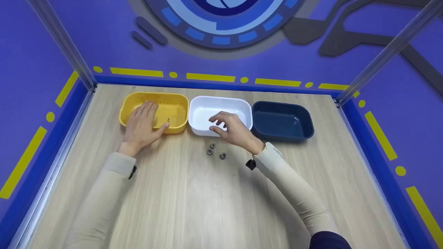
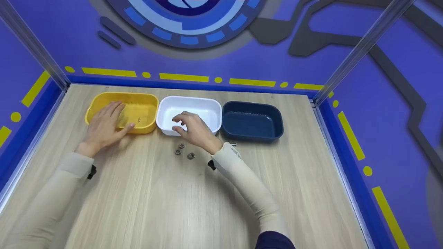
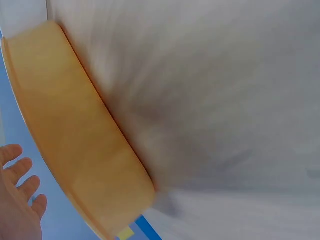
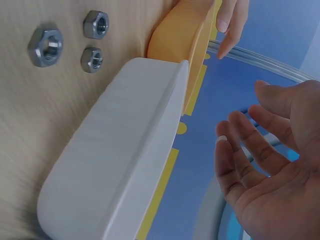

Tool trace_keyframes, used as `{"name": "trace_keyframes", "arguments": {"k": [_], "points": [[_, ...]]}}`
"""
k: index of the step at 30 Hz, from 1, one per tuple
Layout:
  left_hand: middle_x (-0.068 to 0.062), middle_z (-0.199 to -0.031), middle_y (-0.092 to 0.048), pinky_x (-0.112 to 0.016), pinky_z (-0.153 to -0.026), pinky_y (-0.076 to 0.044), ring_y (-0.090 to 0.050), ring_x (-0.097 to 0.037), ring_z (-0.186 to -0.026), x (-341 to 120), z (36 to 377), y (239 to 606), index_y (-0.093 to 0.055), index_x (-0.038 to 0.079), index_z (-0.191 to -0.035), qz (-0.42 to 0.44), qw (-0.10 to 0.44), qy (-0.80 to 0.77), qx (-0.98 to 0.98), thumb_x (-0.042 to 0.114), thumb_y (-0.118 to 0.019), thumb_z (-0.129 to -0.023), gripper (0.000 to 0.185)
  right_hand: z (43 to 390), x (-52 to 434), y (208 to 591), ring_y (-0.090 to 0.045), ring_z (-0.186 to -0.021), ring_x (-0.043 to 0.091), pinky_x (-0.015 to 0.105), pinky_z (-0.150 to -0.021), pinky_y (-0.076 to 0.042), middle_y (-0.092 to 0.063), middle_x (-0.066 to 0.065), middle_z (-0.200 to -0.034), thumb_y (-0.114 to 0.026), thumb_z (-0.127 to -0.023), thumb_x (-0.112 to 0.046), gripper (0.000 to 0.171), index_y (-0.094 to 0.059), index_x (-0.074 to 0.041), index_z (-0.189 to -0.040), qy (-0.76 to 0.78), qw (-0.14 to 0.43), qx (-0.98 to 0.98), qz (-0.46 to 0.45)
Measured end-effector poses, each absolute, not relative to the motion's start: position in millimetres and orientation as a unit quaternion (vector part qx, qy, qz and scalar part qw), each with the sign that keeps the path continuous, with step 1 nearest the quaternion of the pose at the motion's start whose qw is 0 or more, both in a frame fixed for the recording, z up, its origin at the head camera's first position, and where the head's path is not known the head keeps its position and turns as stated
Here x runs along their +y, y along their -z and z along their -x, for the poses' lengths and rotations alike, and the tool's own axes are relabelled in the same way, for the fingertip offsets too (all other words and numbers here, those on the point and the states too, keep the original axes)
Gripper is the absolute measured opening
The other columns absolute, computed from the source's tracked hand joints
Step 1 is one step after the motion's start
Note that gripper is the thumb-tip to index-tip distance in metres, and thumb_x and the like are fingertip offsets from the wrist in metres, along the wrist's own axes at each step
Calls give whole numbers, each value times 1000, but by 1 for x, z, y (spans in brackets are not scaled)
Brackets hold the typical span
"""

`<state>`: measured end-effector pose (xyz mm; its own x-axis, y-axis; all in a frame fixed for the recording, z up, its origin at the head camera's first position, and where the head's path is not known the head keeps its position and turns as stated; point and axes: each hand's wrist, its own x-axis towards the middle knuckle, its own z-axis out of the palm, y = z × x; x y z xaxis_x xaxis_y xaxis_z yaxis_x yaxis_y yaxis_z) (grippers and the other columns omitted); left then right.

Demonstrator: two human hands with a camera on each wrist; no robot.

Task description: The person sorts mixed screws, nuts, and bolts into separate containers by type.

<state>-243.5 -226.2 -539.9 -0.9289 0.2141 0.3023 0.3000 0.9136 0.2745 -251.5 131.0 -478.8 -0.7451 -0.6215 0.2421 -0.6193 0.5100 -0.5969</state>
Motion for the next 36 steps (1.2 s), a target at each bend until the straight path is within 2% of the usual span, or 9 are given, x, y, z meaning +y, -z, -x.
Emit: {"name": "trace_keyframes", "arguments": {"k": [5,13,17,23,28,36], "points": [[-22,-169,-39,-56,-134,-22,-32,-42,-159,-209,246,544,-40,-1,-162,138,133,180,-965,63,-57,-101,90,246,141,489,-74,-104,31,48,-85,-64,-77,17,-120,-74,-103,-19,28,-75,0,-123,361,3,866,347],[-21,-169,-40,-60,-132,-25,-32,-41,-160,-184,251,549,-41,0,-162,148,135,198,-960,66,-56,-101,91,238,146,510,-75,-101,30,53,-80,-64,-77,18,-117,-76,-100,-11,24,-75,2,-120,390,-6,862,325],[-21,-168,-41,-56,-133,-24,-32,-40,-160,-173,254,551,-40,0,-162,155,130,212,-956,65,-56,-101,91,232,148,522,-76,-100,31,52,-79,-65,-77,20,-114,-76,-99,-8,24,-75,5,-119,405,-2,857,317],[-22,-169,-40,-53,-134,-22,-32,-40,-160,-159,257,552,-40,-2,-162,170,125,215,-954,61,-56,-102,88,224,152,537,-75,-98,30,49,-79,-65,-77,21,-112,-76,-100,-11,26,-75,5,-120,415,9,858,303],[-20,-171,-37,-53,-135,-22,-29,-39,-162,-147,260,555,-37,-1,-164,178,117,212,-954,62,-54,-103,90,218,156,548,-75,-99,30,45,-80,-65,-78,16,-110,-78,-99,-13,29,-74,5,-121,419,18,862,285],[-21,-172,-35,-53,-135,-21,-28,-39,-162,-134,265,560,-34,-1,-165,185,100,212,-954,66,-52,-103,93,209,168,564,-75,-102,32,47,-86,-64,-77,16,-117,-79,-97,-11,32,-73,4,-125,429,48,863,262]]}}
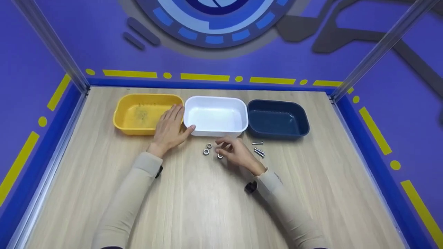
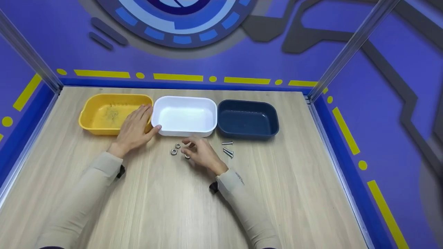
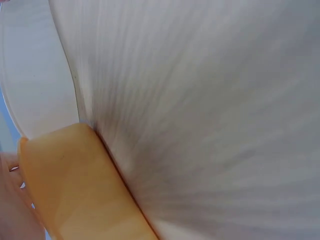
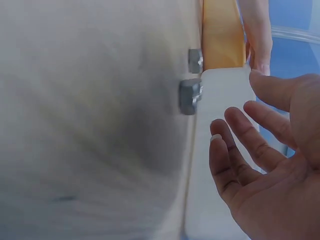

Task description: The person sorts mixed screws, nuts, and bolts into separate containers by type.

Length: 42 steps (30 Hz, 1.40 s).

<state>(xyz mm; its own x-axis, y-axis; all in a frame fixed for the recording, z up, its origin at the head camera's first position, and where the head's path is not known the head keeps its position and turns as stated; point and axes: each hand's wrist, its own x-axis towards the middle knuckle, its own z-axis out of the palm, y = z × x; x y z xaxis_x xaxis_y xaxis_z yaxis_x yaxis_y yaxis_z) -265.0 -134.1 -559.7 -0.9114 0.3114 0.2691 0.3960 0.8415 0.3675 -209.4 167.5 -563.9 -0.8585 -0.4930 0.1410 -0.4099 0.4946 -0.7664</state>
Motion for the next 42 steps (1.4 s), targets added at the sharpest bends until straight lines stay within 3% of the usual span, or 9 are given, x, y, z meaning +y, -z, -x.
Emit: {"name": "trace_keyframes", "arguments": {"k": [4,9,18,33,42], "points": [[-19,-174,-32,-53,-135,-20,-24,-38,-164,-133,268,561,-32,0,-166,179,86,201,-959,67,-49,-103,94,207,172,569,-72,-103,33,47,-87,-62,-73,17,-118,-81,-96,-13,34,-72,3,-125,433,66,860,262],[-17,-176,-28,-54,-136,-18,-19,-36,-166,-131,271,560,-28,1,-168,178,71,184,-964,70,-46,-103,96,206,176,575,-68,-96,28,33,-83,-58,-71,16,-114,-85,-92,-14,37,-75,0,-124,417,88,863,272],[-15,-178,-21,-51,-137,-13,-12,-33,-167,-132,272,557,-22,2,-169,167,42,157,-972,72,-40,-104,98,208,178,580,-61,-91,25,24,-79,-48,-68,13,-111,-83,-91,-5,27,-79,-3,-118,408,106,859,290],[-19,-178,-17,-46,-138,-9,-10,-34,-167,-124,274,563,-19,-2,-169,185,32,145,-971,70,-35,-106,97,210,180,586,-58,-94,24,28,-81,-46,-67,12,-105,-80,-93,-7,21,-77,-4,-113,390,114,861,306],[-19,-177,-20,-48,-138,-12,-15,-35,-166,-122,276,562,-21,-3,-168,186,44,160,-968,68,-39,-106,97,210,179,576,-66,-99,18,38,-92,-56,-75,8,-107,-76,-99,-7,16,-75,-5,-114,417,133,850,293]]}}
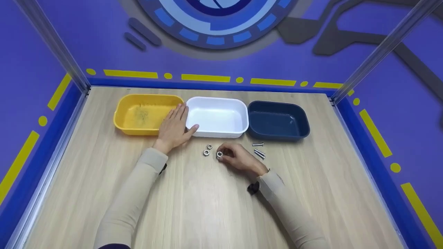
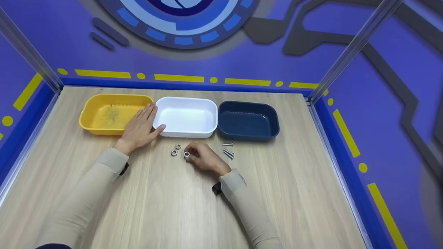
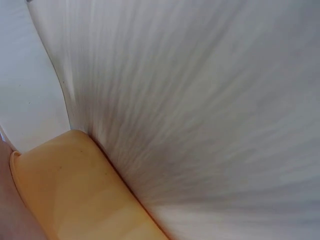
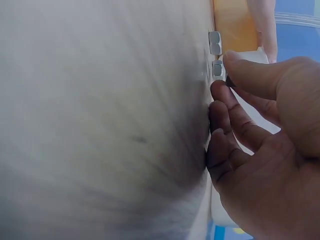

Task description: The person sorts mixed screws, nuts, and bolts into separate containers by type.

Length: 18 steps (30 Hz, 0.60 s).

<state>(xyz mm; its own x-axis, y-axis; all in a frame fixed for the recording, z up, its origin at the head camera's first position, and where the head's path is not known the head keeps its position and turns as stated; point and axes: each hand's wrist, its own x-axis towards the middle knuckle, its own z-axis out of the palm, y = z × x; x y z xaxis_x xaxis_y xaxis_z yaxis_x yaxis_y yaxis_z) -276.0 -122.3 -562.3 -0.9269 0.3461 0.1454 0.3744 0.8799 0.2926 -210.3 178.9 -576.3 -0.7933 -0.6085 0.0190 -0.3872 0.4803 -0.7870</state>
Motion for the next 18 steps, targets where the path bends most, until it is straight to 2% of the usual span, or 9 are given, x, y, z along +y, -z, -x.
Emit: {"name": "trace_keyframes", "arguments": {"k": [4,11,18], "points": [[-20,-177,-21,-48,-137,-14,-17,-35,-166,-123,276,563,-22,-3,-168,185,52,153,-969,69,-37,-106,96,210,177,572,-67,-99,17,42,-92,-58,-75,7,-107,-77,-98,-9,17,-75,-4,-115,422,128,848,294],[-21,-176,-21,-48,-137,-15,-19,-36,-165,-122,277,564,-23,-4,-167,187,60,149,-969,67,-36,-107,94,214,174,559,-68,-96,18,29,-81,-56,-75,7,-106,-75,-99,-10,21,-75,-5,-120,410,110,859,287],[-22,-176,-22,-49,-137,-16,-20,-37,-165,-121,276,565,-24,-5,-166,191,64,147,-968,66,-37,-107,94,219,170,549,-71,-98,22,33,-80,-57,-77,10,-110,-78,-98,-12,26,-76,-1,-121,412,83,855,303]]}}
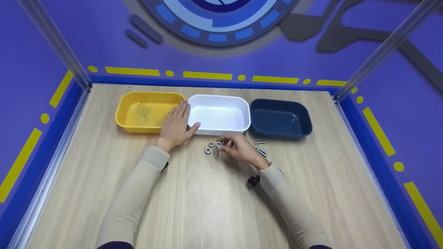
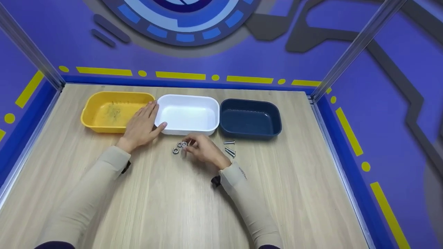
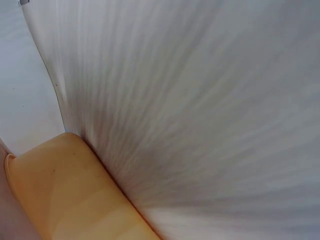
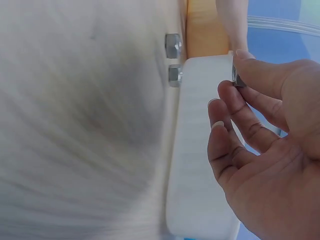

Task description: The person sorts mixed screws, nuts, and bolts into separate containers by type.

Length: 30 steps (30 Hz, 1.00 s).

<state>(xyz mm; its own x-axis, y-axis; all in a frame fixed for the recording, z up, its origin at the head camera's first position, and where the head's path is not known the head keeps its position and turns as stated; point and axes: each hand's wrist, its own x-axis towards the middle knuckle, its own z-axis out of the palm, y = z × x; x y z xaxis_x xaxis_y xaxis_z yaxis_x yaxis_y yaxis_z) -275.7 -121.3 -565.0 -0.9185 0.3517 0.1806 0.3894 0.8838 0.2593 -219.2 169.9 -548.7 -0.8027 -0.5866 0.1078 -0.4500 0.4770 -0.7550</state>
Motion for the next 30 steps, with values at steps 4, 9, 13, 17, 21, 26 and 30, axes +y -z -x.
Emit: {"name": "trace_keyframes", "arguments": {"k": [4,9,13,17,21,26,30], "points": [[-22,-176,-21,-48,-137,-16,-19,-37,-165,-120,277,564,-24,-5,-167,194,61,141,-969,67,-35,-107,94,222,169,543,-70,-97,21,32,-78,-57,-77,8,-108,-78,-97,-10,25,-76,-1,-120,413,71,853,310],[-22,-176,-21,-49,-137,-18,-19,-36,-165,-121,277,566,-24,-5,-167,197,61,139,-969,67,-34,-108,94,225,167,536,-70,-94,21,33,-76,-56,-76,6,-106,-78,-97,-9,20,-77,-5,-117,413,57,854,310],[-22,-177,-21,-50,-136,-19,-19,-36,-165,-123,277,568,-23,-5,-167,196,65,140,-968,67,-34,-108,94,231,164,529,-70,-96,21,31,-77,-56,-76,7,-107,-77,-99,-10,20,-77,-5,-118,408,52,858,307],[-22,-177,-20,-50,-136,-19,-19,-37,-165,-123,277,569,-23,-6,-167,197,67,145,-967,66,-35,-108,93,238,163,521,-71,-97,21,29,-76,-56,-76,8,-108,-76,-100,-11,20,-76,-3,-118,404,45,860,310],[-22,-177,-19,-50,-137,-17,-17,-37,-166,-121,277,566,-23,-6,-167,197,63,145,-968,65,-35,-108,92,246,162,512,-70,-97,20,26,-76,-54,-75,8,-108,-75,-100,-12,18,-76,-4,-117,399,35,866,299],[-22,-178,-16,-48,-137,-14,-12,-35,-167,-119,275,562,-20,-5,-167,195,51,143,-969,63,-34,-109,90,251,158,505,-71,-96,22,26,-74,-52,-76,9,-107,-76,-100,-13,18,-76,-4,-117,400,9,874,277],[-22,-178,-16,-48,-138,-13,-11,-35,-167,-119,274,560,-20,-5,-167,189,47,137,-971,60,-33,-111,87,254,154,502,-72,-97,25,35,-77,-55,-76,10,-108,-76,-100,-12,20,-75,-3,-118,400,-5,872,282]]}}
